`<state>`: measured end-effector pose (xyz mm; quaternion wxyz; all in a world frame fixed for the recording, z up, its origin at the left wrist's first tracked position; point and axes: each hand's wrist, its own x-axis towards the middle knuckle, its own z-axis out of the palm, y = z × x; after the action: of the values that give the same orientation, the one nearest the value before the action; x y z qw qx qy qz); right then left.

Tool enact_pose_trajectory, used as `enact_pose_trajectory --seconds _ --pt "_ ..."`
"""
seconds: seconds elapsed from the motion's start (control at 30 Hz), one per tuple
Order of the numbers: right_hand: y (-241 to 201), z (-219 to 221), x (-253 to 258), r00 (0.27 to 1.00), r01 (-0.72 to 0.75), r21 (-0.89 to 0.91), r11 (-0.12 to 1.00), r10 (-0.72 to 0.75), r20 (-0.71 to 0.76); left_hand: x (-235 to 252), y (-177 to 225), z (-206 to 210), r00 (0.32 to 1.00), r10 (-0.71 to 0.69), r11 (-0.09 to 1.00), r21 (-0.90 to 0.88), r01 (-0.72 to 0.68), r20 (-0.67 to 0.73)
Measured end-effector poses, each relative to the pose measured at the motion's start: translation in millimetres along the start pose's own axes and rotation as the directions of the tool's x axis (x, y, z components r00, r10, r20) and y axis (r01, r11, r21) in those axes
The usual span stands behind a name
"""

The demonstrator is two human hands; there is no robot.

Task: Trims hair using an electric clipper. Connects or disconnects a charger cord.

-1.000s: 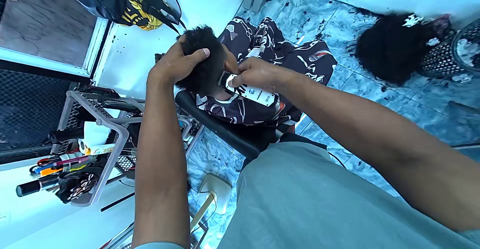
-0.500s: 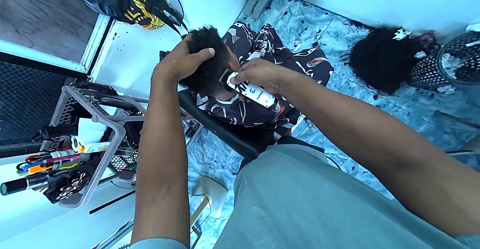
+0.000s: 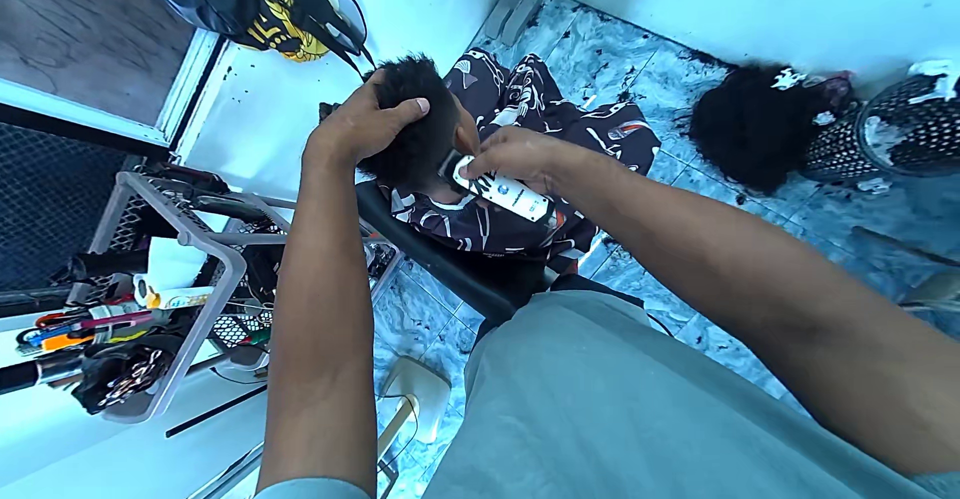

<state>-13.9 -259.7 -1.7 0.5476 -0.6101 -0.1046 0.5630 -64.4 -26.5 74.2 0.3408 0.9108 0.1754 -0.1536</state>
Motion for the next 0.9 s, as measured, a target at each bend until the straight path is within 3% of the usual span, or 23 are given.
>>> enact_pose_trajectory --seconds 0.07,0.2,0.33,0.47,0.57,0.6,0.67,0.77,0.83,0.9 --pt "-4 1 -2 0.999 0.038 0.104 0.994 -0.040 0.017 -1 -1 1 1.000 0.001 1.000 0.003 -0.001 0.000" --pt "3 3 -1 1.000 -0.027 -0.016 0.999 0.027 -0.001 -1 1 0 1.000 -0.008 1.000 0.006 0.008 0.001" --pt "-7 2 -5 1.000 0.017 0.098 0.995 -0.017 0.001 0 -2 1 1.000 0.007 1.000 0.009 -0.007 0.001" --pt "-2 5 -5 0.999 -0.037 0.016 0.999 0.037 -0.020 -1 -1 1 1.000 0.012 1.000 -0.007 -0.012 0.007" --pt "-9 5 -7 0.999 0.034 0.091 0.995 -0.035 0.012 0 0 1 1.000 0.012 1.000 0.004 -0.012 0.004" --pt "-11 7 -8 0.998 0.062 0.067 0.996 -0.063 0.013 -1 1 1 1.000 0.001 1.000 0.015 -0.001 0.003" --pt "-2 11 -8 0.993 0.099 -0.170 0.980 -0.109 -0.046 -2 3 2 1.000 -0.029 0.999 0.032 0.029 0.010" --pt "25 5 3 0.966 0.110 -0.568 0.815 -0.221 -0.130 4 7 1 0.999 -0.048 0.998 0.046 0.049 -0.004" --pt "32 4 5 0.954 0.116 -0.634 0.764 -0.263 -0.142 8 5 2 0.998 -0.066 0.994 0.083 0.067 -0.013" --pt "32 4 6 0.948 0.141 -0.558 0.818 -0.274 -0.163 12 4 2 0.997 -0.072 0.992 0.107 0.074 -0.022"
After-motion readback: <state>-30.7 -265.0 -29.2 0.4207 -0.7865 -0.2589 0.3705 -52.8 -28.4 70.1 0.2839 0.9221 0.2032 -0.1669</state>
